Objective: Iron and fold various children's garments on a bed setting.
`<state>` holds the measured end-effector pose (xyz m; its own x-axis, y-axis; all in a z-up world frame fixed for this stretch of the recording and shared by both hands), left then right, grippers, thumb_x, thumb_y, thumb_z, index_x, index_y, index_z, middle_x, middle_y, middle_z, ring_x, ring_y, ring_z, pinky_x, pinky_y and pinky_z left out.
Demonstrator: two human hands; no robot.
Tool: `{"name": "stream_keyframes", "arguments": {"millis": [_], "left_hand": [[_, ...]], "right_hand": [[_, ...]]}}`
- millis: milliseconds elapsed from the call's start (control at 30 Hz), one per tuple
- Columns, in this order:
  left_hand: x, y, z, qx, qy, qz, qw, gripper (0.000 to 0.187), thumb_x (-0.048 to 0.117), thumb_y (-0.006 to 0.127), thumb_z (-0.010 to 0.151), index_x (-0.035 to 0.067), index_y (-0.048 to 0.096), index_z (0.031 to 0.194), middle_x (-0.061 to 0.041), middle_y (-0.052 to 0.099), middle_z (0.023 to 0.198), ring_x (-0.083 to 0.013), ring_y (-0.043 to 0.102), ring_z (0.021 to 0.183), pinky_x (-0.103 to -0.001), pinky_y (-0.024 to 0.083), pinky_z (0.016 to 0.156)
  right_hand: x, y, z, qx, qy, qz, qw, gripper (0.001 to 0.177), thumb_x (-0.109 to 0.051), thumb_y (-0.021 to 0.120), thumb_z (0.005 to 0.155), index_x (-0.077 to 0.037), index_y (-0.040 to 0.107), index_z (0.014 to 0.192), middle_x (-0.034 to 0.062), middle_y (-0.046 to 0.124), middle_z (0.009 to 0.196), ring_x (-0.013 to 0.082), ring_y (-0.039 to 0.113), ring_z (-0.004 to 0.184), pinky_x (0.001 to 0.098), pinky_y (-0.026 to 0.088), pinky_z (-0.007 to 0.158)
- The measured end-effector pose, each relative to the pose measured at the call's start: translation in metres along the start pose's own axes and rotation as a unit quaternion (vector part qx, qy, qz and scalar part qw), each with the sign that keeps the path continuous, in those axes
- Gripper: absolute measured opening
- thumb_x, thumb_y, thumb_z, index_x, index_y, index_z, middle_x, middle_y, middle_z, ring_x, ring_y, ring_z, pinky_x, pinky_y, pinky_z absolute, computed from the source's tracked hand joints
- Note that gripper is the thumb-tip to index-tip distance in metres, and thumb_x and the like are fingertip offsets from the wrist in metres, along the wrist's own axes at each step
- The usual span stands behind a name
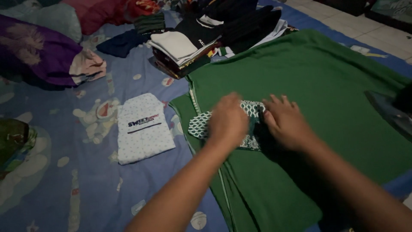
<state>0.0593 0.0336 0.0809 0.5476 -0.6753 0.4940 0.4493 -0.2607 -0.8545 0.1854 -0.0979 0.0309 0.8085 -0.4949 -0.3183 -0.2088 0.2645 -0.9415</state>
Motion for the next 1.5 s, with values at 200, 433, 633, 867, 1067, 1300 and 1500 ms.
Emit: {"name": "stream_keyframes", "arguments": {"millis": [200,433,633,867,1067,1300,1500], "left_hand": [[0.017,0.086,-0.021,-0.105,0.241,0.04,0.964,0.064,0.05,0.037,0.102,0.019,0.034,0.158,-0.009,0.022,0.168,-0.0315,0.016,0.154,-0.045,0.009,0.124],[-0.036,0.072,0.009,-0.049,0.117,0.103,0.987,0.073,0.059,0.032,0.1,0.015,0.028,0.158,-0.008,0.02,0.167,-0.0295,0.015,0.155,-0.052,0.004,0.122],[-0.055,-0.001,0.0,0.126,0.115,-0.055,0.984,0.057,0.029,0.06,0.094,0.006,0.054,0.145,-0.02,0.041,0.158,-0.038,0.041,0.143,-0.05,0.035,0.116],[-0.063,0.028,0.01,-0.122,-0.022,-0.44,0.889,0.038,0.022,0.061,0.093,0.005,0.065,0.127,-0.013,0.067,0.123,-0.022,0.074,0.096,-0.036,0.057,0.079],[-0.064,0.045,-0.014,-0.275,-0.158,-0.616,0.721,0.045,0.034,0.056,0.098,0.005,0.06,0.132,-0.01,0.068,0.124,-0.0227,0.069,0.097,-0.036,0.058,0.083],[-0.06,-0.031,-0.025,-0.366,-0.149,-0.797,0.457,0.1,0.083,0.045,0.075,0.009,0.051,0.141,-0.017,0.064,0.119,-0.0335,0.067,0.098,-0.049,0.058,0.086],[-0.141,-0.101,0.001,-0.184,-0.088,-0.763,0.613,0.058,0.045,0.062,0.092,0.016,0.053,0.143,-0.016,0.064,0.138,-0.0277,0.068,0.119,-0.043,0.058,0.095]], "right_hand": [[0.004,0.027,-0.01,0.034,0.053,-0.127,0.99,0.068,-0.051,0.037,0.098,-0.023,0.028,0.159,0.0137,0.021,0.166,0.0424,0.013,0.152,0.0661,0.014,0.115],[-0.011,-0.016,-0.019,0.104,0.016,-0.126,0.986,0.059,-0.05,0.046,0.103,-0.024,0.038,0.155,0.0218,0.033,0.161,0.0489,0.025,0.148,0.0662,0.025,0.111],[0.103,-0.021,-0.048,0.043,0.353,0.206,0.911,0.064,-0.039,0.074,0.089,-0.008,0.053,0.14,0.0212,0.069,0.127,0.0328,0.072,0.105,0.0463,0.059,0.086],[0.054,-0.019,-0.054,-0.115,0.411,0.334,0.841,0.051,-0.035,0.072,0.093,-0.008,0.063,0.135,0.0252,0.074,0.123,0.0325,0.07,0.101,0.0415,0.057,0.084],[0.002,-0.049,-0.024,0.005,0.301,0.464,0.833,0.058,-0.009,0.066,0.092,-0.02,0.052,0.147,0.0183,0.073,0.123,0.0291,0.072,0.101,0.0414,0.06,0.081],[-0.203,-0.144,-0.04,0.166,-0.128,0.101,0.973,0.039,-0.003,0.066,0.092,-0.017,0.067,0.129,0.0083,0.074,0.121,0.0235,0.073,0.106,0.0385,0.059,0.087],[-0.286,-0.099,-0.082,0.236,-0.381,-0.068,0.891,0.043,-0.009,0.072,0.08,-0.021,0.073,0.121,0.0004,0.07,0.128,0.0232,0.064,0.12,0.0509,0.043,0.108]]}}
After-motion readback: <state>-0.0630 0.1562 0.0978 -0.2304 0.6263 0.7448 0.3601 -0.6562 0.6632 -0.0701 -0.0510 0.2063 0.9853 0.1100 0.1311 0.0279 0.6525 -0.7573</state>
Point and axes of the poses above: each hand's wrist, its own z-axis towards the middle knuckle, its own y-axis out of the palm, x = y × z, the point moved 10 cm from there along z, towards the middle knuckle
